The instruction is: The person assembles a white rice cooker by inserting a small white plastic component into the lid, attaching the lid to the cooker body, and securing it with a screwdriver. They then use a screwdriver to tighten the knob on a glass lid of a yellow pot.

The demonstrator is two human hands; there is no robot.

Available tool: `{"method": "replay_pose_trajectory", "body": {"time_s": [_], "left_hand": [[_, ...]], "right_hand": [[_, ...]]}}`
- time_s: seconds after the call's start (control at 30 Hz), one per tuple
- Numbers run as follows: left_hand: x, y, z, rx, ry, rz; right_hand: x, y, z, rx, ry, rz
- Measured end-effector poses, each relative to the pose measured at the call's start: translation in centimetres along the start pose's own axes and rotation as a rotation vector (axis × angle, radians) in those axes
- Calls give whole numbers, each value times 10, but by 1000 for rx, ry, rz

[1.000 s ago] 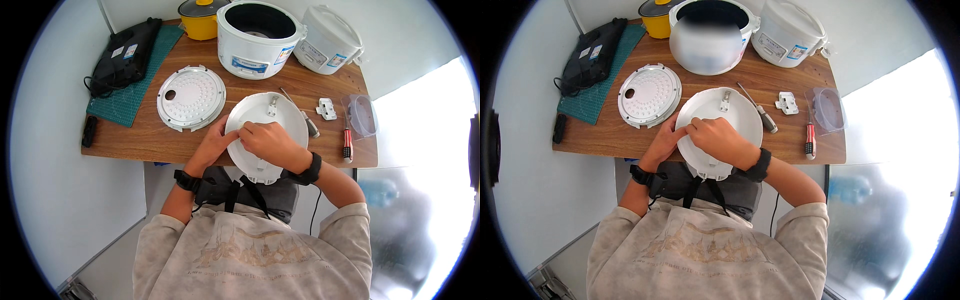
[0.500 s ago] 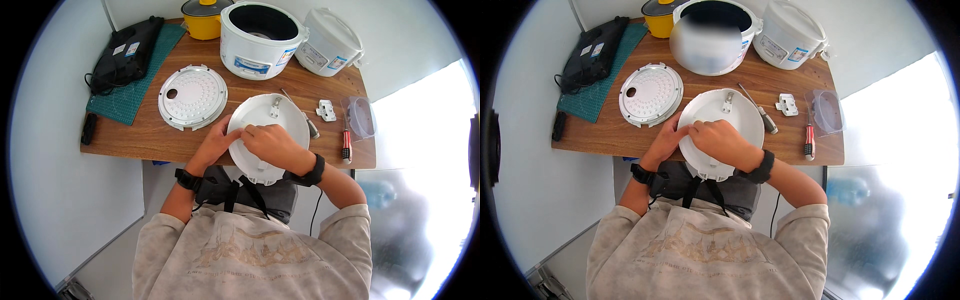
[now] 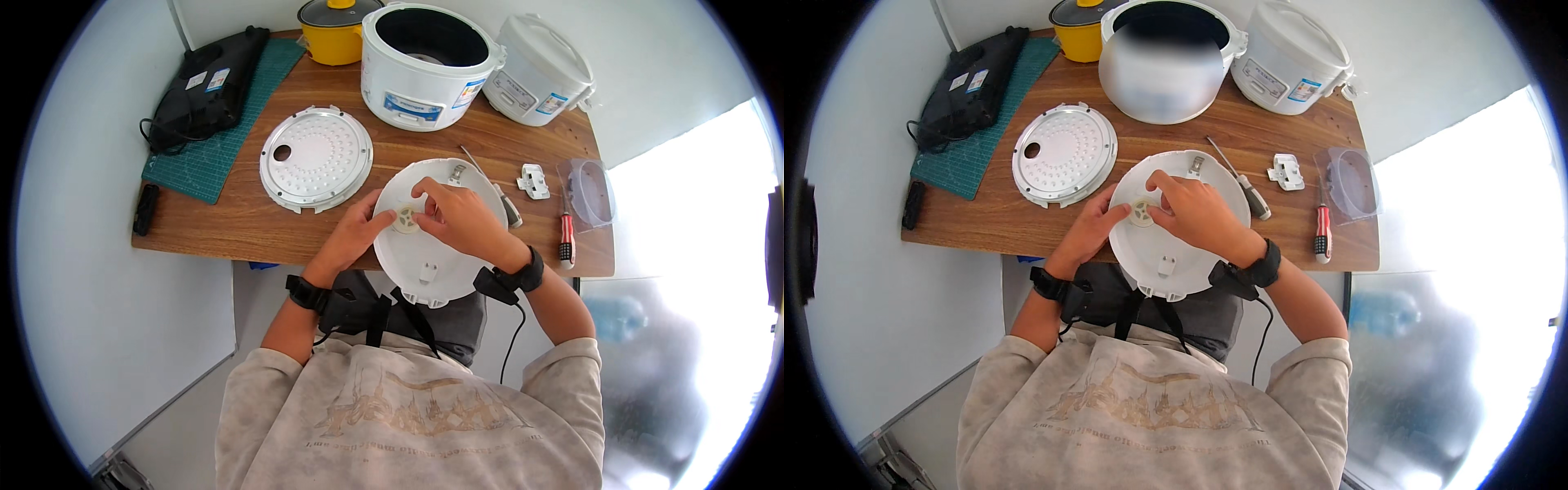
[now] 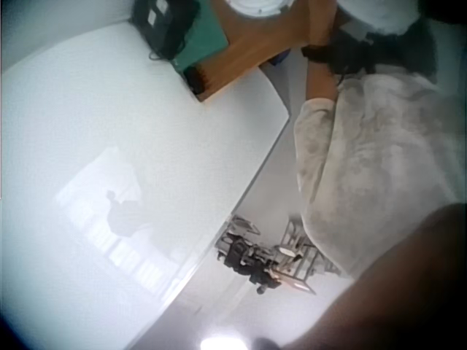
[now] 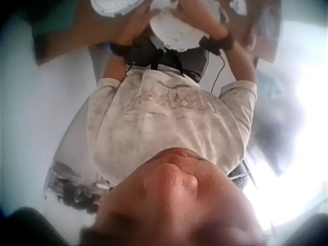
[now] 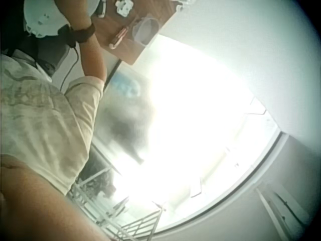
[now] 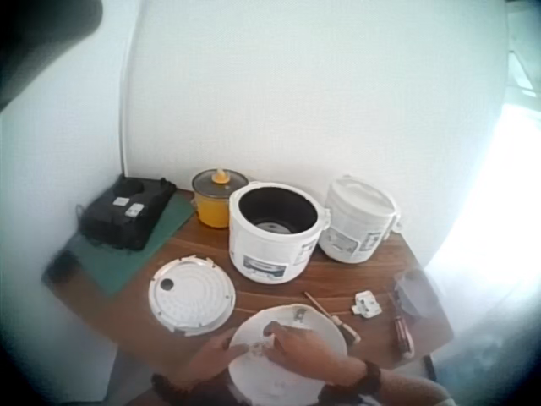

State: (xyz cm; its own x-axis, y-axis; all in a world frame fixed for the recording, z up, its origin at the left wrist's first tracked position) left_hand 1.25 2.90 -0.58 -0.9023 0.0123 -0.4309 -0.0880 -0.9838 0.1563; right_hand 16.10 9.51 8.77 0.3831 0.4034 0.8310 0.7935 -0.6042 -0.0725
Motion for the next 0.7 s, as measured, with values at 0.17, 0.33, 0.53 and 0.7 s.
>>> {"method": "replay_pose_trajectory", "body": {"time_s": [0.17,0.33,0.53,0.7], "left_hand": [[2,0,-1,0,-1,-16],[-2,3,6,-37,-51,-75],[-2,3,4,-40,-55,-90],[-4,3,5,-62,-63,-127]], "right_hand": [[-1,-5,4,78,-66,17],[1,-10,4,66,-115,-9],[-1,-24,-2,113,9,-9],[3,-33,-13,144,147,-155]]}}
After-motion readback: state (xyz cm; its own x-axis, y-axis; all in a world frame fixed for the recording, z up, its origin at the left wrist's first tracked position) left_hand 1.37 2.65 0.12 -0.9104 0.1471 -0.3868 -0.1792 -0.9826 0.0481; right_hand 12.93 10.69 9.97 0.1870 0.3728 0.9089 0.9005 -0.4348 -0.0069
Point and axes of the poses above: each hand's wrist, its own y-axis away from the middle knuckle, its own x-axis out of the back of the hand, z = x × y, the point moved 5 cm from there along -y, towards the middle knuckle, and after that the axes turned 4 degrees about y, right-handed, at the moved point
